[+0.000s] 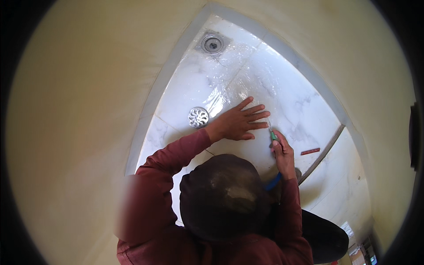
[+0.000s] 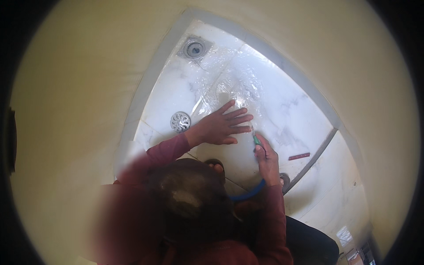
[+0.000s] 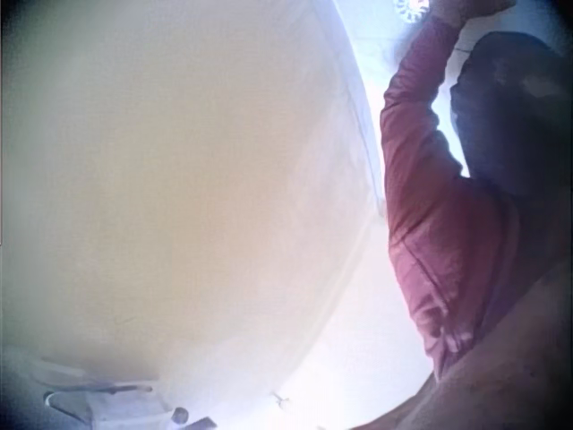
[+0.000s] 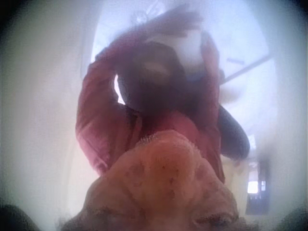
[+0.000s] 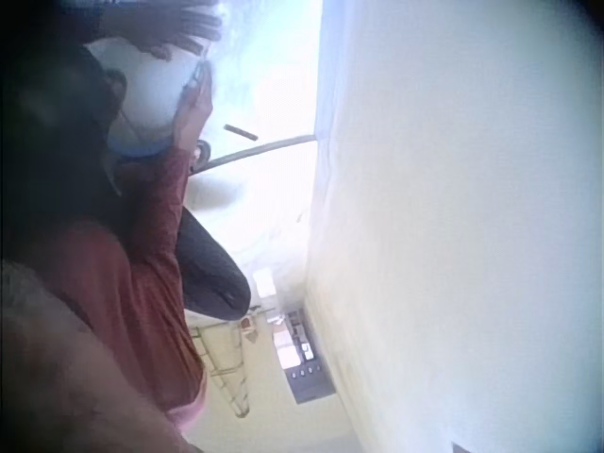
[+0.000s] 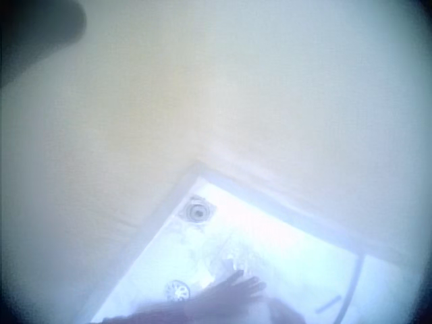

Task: The person cleans a shower drain by hand, using a hose to rinse the area and a small red tool to scrape the drain cover and surrounding tiles. They repeatedly remove debris from the drain cover and wipe the floor.

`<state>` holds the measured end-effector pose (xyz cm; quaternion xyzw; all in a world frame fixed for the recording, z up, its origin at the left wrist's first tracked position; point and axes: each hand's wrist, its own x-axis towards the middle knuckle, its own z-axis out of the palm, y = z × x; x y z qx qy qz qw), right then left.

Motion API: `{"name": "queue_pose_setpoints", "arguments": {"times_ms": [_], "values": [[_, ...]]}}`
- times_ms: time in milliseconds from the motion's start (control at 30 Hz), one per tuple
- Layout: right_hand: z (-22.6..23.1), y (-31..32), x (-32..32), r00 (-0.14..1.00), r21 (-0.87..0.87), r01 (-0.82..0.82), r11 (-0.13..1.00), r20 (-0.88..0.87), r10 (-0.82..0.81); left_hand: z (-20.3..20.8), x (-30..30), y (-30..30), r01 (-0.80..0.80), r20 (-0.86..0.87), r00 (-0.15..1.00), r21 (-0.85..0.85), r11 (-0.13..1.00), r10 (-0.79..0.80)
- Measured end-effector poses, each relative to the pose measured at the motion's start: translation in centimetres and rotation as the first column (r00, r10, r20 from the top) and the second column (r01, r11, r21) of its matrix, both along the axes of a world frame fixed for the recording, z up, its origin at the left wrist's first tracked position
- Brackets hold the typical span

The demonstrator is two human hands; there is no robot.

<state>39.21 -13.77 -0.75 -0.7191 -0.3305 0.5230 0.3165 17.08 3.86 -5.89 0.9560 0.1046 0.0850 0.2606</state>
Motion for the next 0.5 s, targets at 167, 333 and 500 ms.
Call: {"name": "queue_pose_setpoints", "arguments": {"times_ms": [167, 333, 500], "values": [[-0.8, -0.2, 0.3, 0.999, 0.062, -0.039, 0.997, 0.037, 0.036, -1.7, 0.9, 8.4, -0.484, 0.043, 0.866, 0.324, 0.813, 0.499], [0.2, 1.6, 0.1, 0.998, 0.047, -0.027, 0.999, 0.053, 0.025, -2.9, 0.8, 15.2, -0.829, 0.159, 0.498, 0.377, 0.414, 0.852], [-1.0, 0.9, 0.7, 0.994, 0.108, 0.077, 0.991, 0.075, -0.085, -5.0, 1.3, 15.4, -0.936, 0.096, 0.184, 0.321, 0.144, 0.978]]}}
